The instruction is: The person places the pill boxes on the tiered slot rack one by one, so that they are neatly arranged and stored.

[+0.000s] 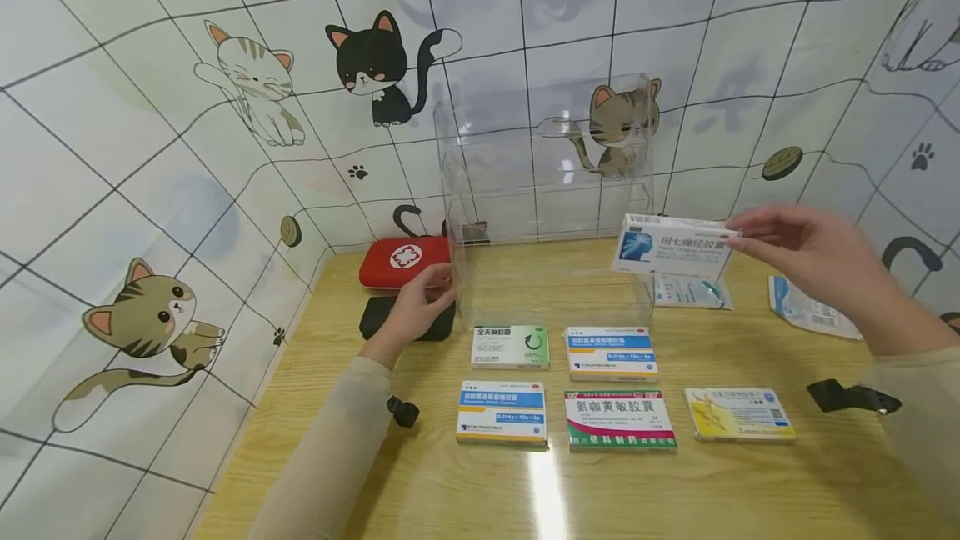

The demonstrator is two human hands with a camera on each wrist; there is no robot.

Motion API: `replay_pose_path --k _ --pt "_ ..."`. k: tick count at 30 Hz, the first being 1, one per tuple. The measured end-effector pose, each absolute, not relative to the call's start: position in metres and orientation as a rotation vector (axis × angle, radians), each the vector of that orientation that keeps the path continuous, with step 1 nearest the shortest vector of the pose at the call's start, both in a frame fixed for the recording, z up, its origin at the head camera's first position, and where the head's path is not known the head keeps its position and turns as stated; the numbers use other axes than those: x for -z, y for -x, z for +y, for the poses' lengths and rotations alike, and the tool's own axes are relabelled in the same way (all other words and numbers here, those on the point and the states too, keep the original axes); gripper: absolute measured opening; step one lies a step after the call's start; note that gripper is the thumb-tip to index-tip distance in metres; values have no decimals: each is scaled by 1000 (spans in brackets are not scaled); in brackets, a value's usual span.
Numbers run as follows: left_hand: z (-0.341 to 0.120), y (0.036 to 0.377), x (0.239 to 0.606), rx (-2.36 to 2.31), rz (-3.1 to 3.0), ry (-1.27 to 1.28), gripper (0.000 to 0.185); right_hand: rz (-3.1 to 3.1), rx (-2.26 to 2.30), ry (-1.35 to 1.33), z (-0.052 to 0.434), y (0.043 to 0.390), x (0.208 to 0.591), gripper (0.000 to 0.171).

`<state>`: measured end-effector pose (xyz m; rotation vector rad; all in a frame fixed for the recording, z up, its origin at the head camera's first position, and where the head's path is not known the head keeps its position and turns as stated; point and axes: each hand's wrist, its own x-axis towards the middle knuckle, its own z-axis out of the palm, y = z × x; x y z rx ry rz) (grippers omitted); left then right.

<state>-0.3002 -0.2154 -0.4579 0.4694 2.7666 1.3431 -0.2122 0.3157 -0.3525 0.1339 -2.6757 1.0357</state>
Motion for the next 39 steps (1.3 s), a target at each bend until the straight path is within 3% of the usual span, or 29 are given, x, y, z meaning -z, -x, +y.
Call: replay_pose_path --k 10,21,39 --pt "-215 298 455 -1342 2750 -451 47 -2419 -1336 -65 248 269 288 38" --pt "-218 297 454 -1318 2761 -425 46 -2177 -1533 -99 169 333 237 27" --pt "-211 297 450 -1282 2782 -441 45 -2363 -1418 -139 116 398 234 25"
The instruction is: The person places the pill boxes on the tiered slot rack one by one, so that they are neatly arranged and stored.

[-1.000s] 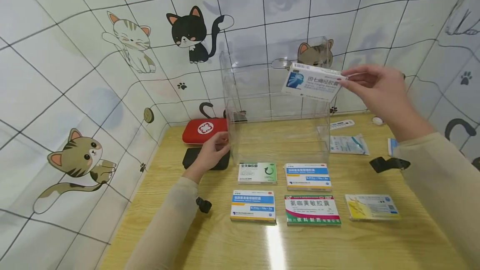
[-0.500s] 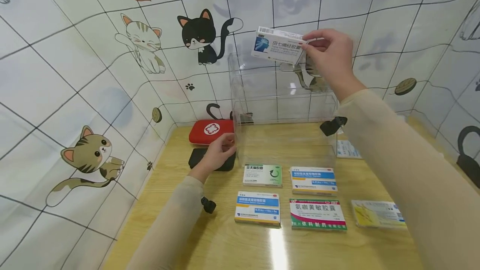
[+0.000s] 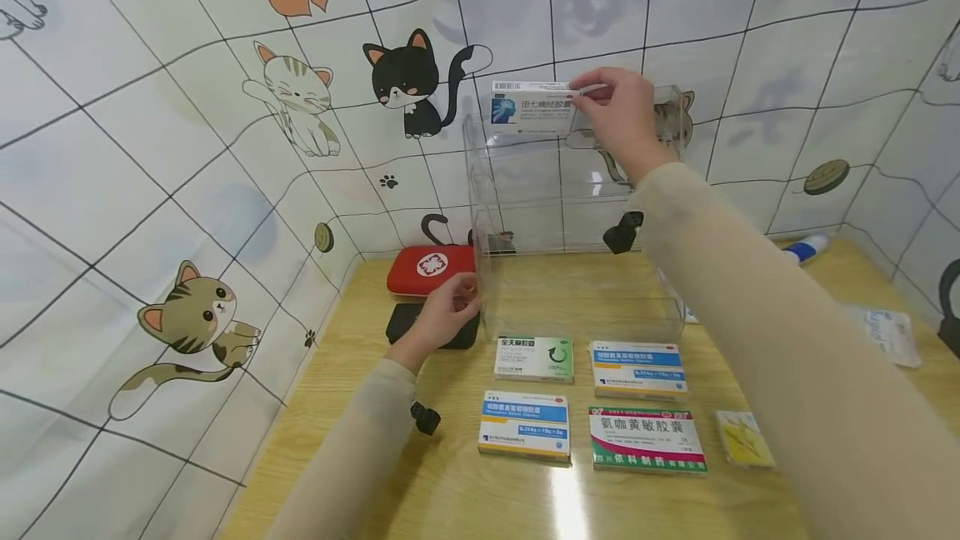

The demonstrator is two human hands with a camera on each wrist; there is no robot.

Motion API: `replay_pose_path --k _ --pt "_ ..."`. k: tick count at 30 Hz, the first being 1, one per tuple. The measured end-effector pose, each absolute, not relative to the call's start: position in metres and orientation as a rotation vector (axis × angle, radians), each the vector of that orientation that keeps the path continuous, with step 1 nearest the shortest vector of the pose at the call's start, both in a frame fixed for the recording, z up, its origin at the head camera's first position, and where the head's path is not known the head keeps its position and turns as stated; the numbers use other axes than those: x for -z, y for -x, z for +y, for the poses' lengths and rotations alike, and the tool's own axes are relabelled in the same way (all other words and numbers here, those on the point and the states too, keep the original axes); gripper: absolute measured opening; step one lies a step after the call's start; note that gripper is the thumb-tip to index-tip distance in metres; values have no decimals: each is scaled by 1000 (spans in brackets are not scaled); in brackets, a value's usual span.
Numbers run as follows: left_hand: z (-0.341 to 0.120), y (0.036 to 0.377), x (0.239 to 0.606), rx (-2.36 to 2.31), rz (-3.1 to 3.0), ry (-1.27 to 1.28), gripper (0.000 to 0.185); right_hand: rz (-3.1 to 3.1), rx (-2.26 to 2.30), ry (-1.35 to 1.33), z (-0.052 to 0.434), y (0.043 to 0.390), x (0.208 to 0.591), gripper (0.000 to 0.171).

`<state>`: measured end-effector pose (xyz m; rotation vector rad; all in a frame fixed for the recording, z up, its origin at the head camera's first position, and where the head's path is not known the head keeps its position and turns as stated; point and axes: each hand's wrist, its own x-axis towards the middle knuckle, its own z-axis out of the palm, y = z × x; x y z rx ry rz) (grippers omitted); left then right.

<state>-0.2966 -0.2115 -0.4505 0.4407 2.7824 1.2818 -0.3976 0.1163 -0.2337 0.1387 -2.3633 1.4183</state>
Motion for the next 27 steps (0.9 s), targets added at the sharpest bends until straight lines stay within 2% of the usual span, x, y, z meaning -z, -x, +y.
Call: replay_pose_path --k 12,16,20,27 --pt "-204 297 463 -1288 2773 -419 44 -2471 -1377 -241 123 398 256 30" --pt "-203 296 464 -1301 2756 -427 45 -2463 -1398 -346 134 380 264 39" --pt "-203 298 463 -1335 2731 -445 48 -2443 -1376 -396 153 353 280 38" --pt "-206 296 457 -1332 2753 -384 47 -2364 -1454 -417 182 304 341 31"
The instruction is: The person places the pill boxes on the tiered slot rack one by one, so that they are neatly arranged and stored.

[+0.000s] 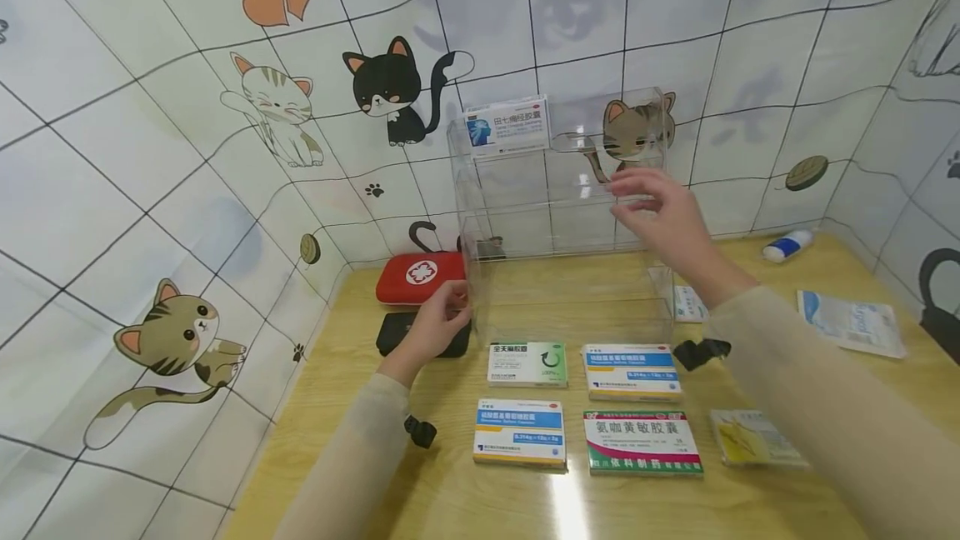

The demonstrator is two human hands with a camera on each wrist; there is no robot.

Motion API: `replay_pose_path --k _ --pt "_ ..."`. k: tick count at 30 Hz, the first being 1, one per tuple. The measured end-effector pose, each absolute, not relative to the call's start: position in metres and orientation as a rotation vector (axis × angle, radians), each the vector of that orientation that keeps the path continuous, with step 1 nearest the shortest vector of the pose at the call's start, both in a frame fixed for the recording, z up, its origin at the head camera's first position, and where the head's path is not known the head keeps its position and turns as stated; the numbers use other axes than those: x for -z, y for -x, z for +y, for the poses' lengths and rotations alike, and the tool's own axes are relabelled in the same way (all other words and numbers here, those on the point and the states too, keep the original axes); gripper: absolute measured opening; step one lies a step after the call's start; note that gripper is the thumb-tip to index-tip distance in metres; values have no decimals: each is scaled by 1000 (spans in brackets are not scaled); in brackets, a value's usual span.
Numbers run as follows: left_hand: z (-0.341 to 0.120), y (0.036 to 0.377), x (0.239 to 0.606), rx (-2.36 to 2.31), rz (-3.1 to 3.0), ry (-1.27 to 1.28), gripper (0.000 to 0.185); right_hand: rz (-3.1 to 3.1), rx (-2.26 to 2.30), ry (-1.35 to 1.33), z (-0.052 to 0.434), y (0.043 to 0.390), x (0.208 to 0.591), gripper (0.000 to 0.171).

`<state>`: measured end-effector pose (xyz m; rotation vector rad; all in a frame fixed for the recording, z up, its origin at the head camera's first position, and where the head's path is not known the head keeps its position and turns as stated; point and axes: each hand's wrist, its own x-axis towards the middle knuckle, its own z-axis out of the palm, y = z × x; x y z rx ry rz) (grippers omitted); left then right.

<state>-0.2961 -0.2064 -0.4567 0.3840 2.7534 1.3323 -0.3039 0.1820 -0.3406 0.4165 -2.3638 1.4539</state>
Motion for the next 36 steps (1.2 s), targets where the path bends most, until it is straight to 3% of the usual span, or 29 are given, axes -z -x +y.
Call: replay_pose_path --k 16,28,36 --pt "-208 294 459 -1335 2712 -375 48 -2635 -1111 -436 263 194 453 26" --pt "-204 296 453 -1355 2723 -403 48 -2917 -932 -341 331 144 472 29" --pt "-203 293 454 -1373 2713 -370 46 -3055 -823 -292 361 129 484 49"
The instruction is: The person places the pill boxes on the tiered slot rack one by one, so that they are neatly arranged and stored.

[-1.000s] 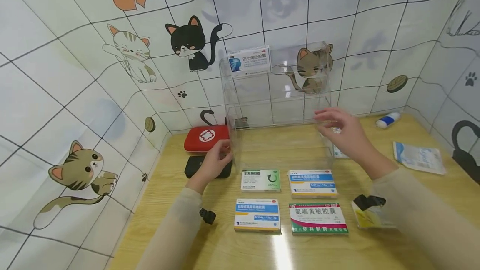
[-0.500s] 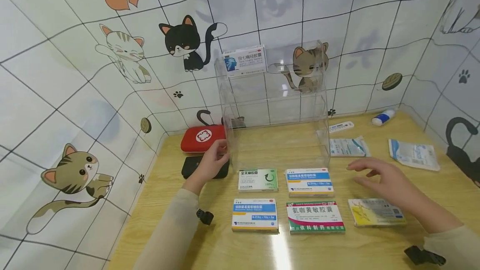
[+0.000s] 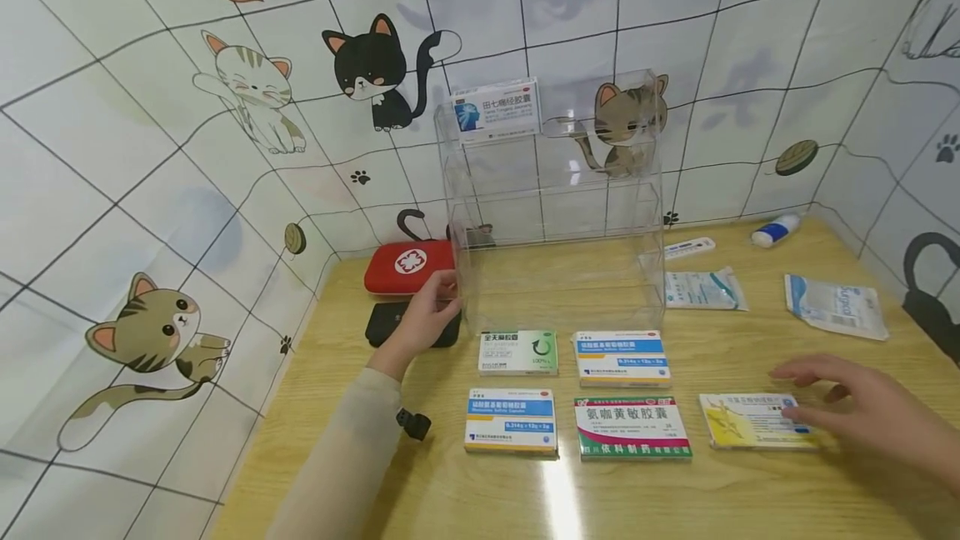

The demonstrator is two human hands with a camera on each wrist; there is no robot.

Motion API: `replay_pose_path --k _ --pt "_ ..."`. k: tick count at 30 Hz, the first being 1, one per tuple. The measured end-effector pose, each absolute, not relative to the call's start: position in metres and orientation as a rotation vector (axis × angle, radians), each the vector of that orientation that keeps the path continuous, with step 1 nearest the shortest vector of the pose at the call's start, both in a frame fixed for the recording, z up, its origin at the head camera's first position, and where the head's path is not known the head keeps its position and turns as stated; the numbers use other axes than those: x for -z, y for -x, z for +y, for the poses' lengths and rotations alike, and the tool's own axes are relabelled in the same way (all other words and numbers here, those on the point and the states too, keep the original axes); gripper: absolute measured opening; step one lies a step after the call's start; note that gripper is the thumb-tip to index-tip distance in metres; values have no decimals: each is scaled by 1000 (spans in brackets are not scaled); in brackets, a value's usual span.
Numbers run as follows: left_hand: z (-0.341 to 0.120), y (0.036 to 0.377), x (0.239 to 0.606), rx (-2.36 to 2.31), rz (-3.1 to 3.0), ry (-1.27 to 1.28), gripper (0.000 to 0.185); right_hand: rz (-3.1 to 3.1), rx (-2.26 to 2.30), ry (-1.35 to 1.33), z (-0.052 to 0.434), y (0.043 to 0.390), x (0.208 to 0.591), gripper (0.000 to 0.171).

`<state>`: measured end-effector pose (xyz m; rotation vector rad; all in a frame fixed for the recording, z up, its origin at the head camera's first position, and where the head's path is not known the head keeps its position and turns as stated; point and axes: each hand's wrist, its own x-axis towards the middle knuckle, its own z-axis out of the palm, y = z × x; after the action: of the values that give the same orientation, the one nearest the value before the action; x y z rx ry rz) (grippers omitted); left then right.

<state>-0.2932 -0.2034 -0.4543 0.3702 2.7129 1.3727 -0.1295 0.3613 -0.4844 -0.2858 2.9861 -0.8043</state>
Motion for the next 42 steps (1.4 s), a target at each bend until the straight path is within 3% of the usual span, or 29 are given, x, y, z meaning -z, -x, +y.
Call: replay_pose_path --k 6,12,19,24,34,42 --pt "-205 296 454 -1349 2740 -376 47 2914 720 244 372 127 488 60" --pt "-204 296 451 -1364 2735 -387 47 2893 702 224 375 128 490 59" --pt "-203 296 449 -1370 2744 -386 48 2871 766 188 375 130 484 51" --pt "-200 296 447 -1369 2735 -394 50 2914 827 162 373 132 470 30" --pt "-198 296 448 -1353 2730 -382 48 3163 1068 294 340 164 417 16" --pt "-201 295 451 -1306 2759 -361 48 3153 1338 191 301 220 344 31"
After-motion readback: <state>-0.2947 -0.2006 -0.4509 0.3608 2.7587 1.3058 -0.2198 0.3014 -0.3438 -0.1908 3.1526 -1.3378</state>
